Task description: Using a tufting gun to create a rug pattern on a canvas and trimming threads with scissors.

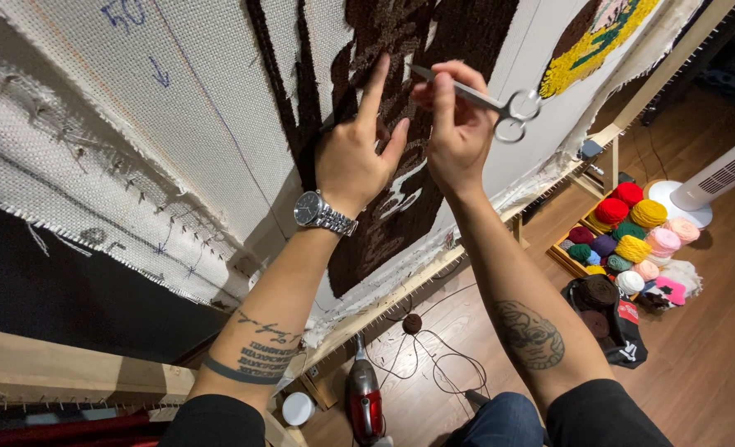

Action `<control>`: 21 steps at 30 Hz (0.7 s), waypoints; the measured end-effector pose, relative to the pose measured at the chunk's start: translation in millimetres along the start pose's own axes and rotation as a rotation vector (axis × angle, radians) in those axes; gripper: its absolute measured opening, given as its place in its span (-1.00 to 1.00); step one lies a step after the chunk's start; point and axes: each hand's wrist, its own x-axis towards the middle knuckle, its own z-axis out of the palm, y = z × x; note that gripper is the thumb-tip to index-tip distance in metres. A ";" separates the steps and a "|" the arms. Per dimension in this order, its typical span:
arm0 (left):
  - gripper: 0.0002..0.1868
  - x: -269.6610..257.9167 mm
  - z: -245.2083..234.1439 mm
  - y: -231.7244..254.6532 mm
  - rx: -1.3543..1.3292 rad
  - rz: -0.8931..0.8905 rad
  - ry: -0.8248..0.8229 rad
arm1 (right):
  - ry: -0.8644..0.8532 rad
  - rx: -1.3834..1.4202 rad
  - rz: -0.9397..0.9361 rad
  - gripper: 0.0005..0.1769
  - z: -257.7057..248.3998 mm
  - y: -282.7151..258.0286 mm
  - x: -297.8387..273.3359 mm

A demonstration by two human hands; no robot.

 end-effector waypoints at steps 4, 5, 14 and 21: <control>-0.57 -0.6 -1.8 12.6 -0.103 -0.063 0.059 | -0.085 -0.118 -0.162 -0.82 -10.2 -17.8 -13.9; -0.67 0.1 -8.1 23.0 -0.236 -0.067 0.099 | -0.155 -0.337 -0.276 -0.73 -10.9 -31.9 -16.4; -0.74 1.4 -20.6 28.4 -0.828 -0.401 -0.276 | -0.341 -0.707 -0.474 -0.52 -20.9 -57.0 -19.0; -0.78 -3.6 -2.0 25.0 -0.878 -0.408 -0.154 | -0.454 -0.790 -0.492 -0.45 -24.9 -57.6 -27.0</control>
